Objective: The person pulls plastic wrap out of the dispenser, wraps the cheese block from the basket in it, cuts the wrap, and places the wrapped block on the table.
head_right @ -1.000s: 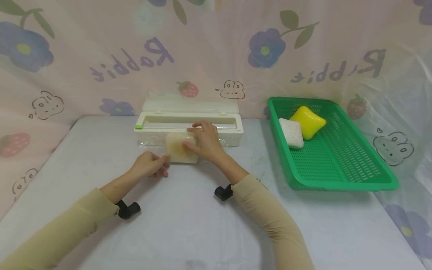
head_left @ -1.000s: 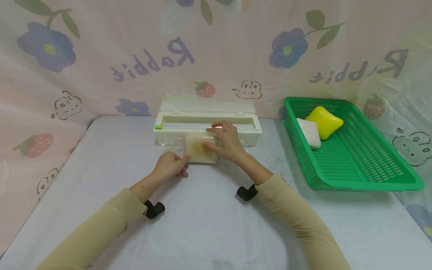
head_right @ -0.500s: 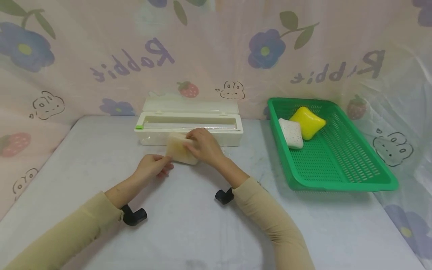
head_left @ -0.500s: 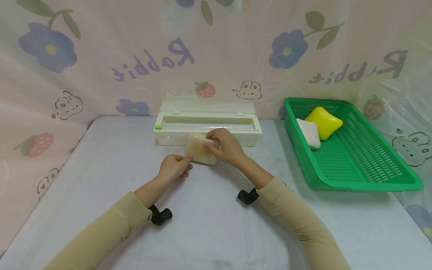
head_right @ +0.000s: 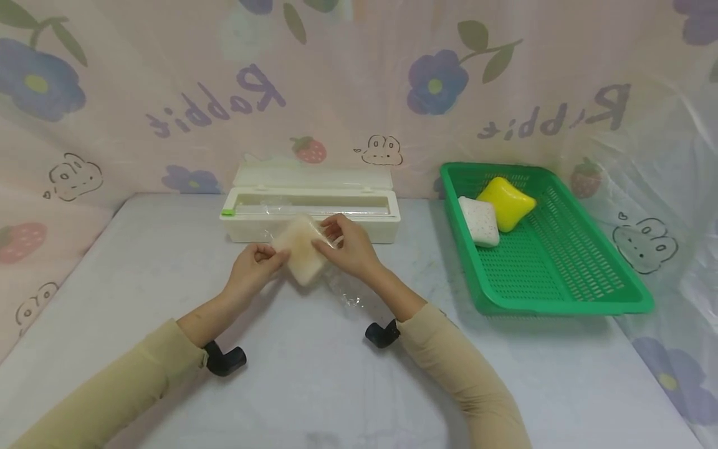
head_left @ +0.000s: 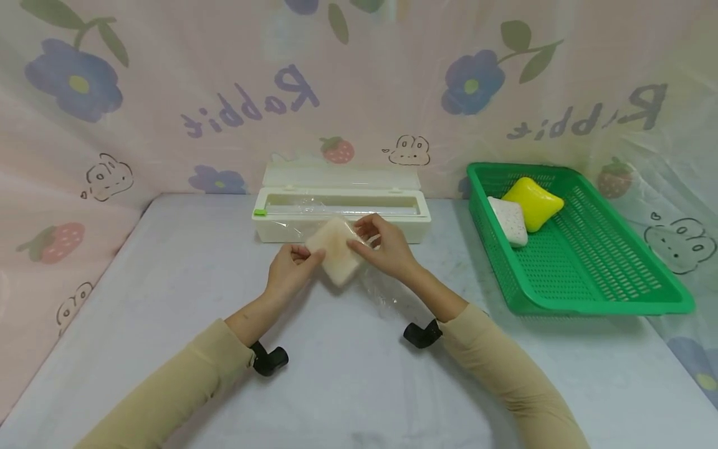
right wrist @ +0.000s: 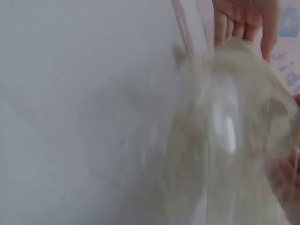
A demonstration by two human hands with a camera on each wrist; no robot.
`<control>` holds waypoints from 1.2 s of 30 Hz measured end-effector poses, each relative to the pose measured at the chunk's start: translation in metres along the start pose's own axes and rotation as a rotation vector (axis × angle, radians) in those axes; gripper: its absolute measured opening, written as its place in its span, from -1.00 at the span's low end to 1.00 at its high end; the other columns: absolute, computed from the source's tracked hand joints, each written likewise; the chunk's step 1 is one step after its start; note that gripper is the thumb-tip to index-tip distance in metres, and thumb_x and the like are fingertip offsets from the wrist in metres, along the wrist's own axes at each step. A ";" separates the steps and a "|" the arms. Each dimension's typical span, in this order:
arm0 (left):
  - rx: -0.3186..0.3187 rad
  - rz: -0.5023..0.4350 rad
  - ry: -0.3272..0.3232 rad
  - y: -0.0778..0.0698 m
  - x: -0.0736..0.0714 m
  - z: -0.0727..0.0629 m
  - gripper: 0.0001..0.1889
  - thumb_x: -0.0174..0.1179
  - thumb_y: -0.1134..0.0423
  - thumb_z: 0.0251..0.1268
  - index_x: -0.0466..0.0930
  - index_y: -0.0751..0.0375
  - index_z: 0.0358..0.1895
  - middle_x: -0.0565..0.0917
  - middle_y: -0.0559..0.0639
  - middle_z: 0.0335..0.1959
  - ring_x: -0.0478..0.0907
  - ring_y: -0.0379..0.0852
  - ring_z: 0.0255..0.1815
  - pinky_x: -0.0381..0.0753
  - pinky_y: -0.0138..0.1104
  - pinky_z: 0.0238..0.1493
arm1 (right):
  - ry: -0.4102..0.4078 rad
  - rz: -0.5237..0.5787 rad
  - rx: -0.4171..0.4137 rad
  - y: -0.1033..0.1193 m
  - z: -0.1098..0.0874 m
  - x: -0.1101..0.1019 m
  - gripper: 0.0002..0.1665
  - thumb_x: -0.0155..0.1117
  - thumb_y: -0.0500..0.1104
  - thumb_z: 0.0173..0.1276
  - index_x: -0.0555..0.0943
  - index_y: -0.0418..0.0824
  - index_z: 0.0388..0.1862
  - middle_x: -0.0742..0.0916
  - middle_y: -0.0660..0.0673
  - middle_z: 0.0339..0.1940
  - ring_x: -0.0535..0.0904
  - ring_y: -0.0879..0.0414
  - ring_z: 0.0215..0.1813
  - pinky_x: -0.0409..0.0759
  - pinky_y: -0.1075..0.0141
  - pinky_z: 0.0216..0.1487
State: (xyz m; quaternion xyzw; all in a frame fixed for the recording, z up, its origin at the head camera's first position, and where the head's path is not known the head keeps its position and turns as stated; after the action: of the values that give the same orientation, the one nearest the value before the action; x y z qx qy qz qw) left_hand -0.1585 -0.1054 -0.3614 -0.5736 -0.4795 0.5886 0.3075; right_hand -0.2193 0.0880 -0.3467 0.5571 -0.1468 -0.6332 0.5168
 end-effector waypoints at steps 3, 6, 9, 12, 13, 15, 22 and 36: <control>-0.009 -0.054 0.008 -0.003 0.001 0.001 -0.62 0.24 0.10 0.25 0.36 0.31 -0.09 0.58 0.16 -0.14 0.58 -0.05 -0.15 0.48 -0.51 -0.30 | 0.021 0.010 0.076 -0.002 -0.006 -0.002 -0.49 0.40 -0.11 0.21 0.51 -0.25 0.09 0.68 -0.16 -0.25 0.61 0.03 -0.18 0.61 0.29 -0.26; -0.033 -0.078 0.022 -0.004 0.003 0.001 -0.58 0.22 0.09 0.27 0.33 0.32 -0.03 0.55 0.20 -0.06 0.61 -0.01 -0.12 0.52 -0.50 -0.31 | 0.062 0.021 0.129 -0.005 -0.011 -0.004 -0.39 0.41 -0.09 0.18 0.49 -0.25 0.19 0.67 -0.15 -0.28 0.60 0.04 -0.20 0.59 0.28 -0.21; -0.054 -0.047 0.037 -0.005 0.004 0.002 -0.50 0.19 0.03 0.29 0.30 0.32 0.09 0.58 0.24 -0.01 0.63 0.03 -0.10 0.52 -0.44 -0.25 | 0.135 0.050 0.172 -0.007 -0.016 -0.005 -0.31 0.41 -0.10 0.17 0.45 -0.28 0.26 0.67 -0.15 -0.27 0.60 0.06 -0.21 0.60 0.25 -0.17; -0.063 0.015 0.064 -0.005 0.005 0.005 -0.42 0.15 -0.03 0.31 0.31 0.34 0.20 0.63 0.27 -0.01 0.65 0.03 -0.14 0.52 -0.37 -0.19 | 0.218 0.116 0.231 -0.010 -0.021 -0.006 -0.27 0.41 -0.11 0.16 0.41 -0.30 0.29 0.64 -0.17 -0.25 0.59 0.09 -0.24 0.66 0.23 -0.24; -0.064 0.035 0.078 -0.005 0.005 0.005 -0.41 0.14 -0.05 0.31 0.33 0.35 0.21 0.65 0.26 -0.02 0.67 0.01 -0.18 0.52 -0.37 -0.19 | 0.242 0.144 0.259 -0.011 -0.022 -0.006 -0.27 0.41 -0.12 0.16 0.40 -0.29 0.29 0.63 -0.17 -0.24 0.59 0.09 -0.25 0.67 0.22 -0.27; -0.064 0.067 0.104 -0.005 0.006 0.007 -0.41 0.13 -0.06 0.32 0.40 0.37 0.20 0.67 0.25 -0.06 0.67 -0.04 -0.26 0.52 -0.39 -0.23 | 0.279 0.194 0.312 -0.014 -0.025 -0.006 -0.27 0.40 -0.13 0.17 0.39 -0.29 0.30 0.60 -0.18 -0.23 0.59 0.10 -0.27 0.70 0.20 -0.34; -0.097 0.108 0.182 -0.007 0.008 0.009 -0.38 0.11 -0.09 0.32 0.42 0.37 0.23 0.66 0.23 -0.04 0.66 -0.04 -0.22 0.52 -0.37 -0.19 | 0.315 0.209 0.371 -0.017 -0.031 -0.010 -0.28 0.37 -0.10 0.21 0.40 -0.30 0.32 0.58 -0.20 -0.20 0.60 0.12 -0.27 0.70 0.20 -0.30; -0.021 0.316 0.306 -0.002 0.016 0.009 -0.51 0.15 -0.06 0.27 0.59 0.36 -0.02 0.64 0.14 -0.21 0.53 -0.03 -0.19 0.51 -0.30 -0.18 | 0.483 0.157 0.406 -0.020 -0.042 -0.004 -0.32 0.34 -0.05 0.23 0.40 -0.27 0.29 0.65 -0.20 -0.28 0.67 0.08 -0.39 0.70 0.20 -0.32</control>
State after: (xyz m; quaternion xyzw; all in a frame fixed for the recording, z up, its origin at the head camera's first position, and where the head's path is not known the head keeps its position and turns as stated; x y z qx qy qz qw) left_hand -0.1697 -0.0918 -0.3664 -0.7273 -0.3377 0.5306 0.2746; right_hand -0.1933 0.1164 -0.3735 0.7699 -0.1859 -0.3988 0.4622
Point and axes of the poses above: each hand's wrist, its own z-axis towards the middle knuckle, its own x-axis out of the palm, y = z × x, the point moved 2 cm from there along z, towards the middle knuckle
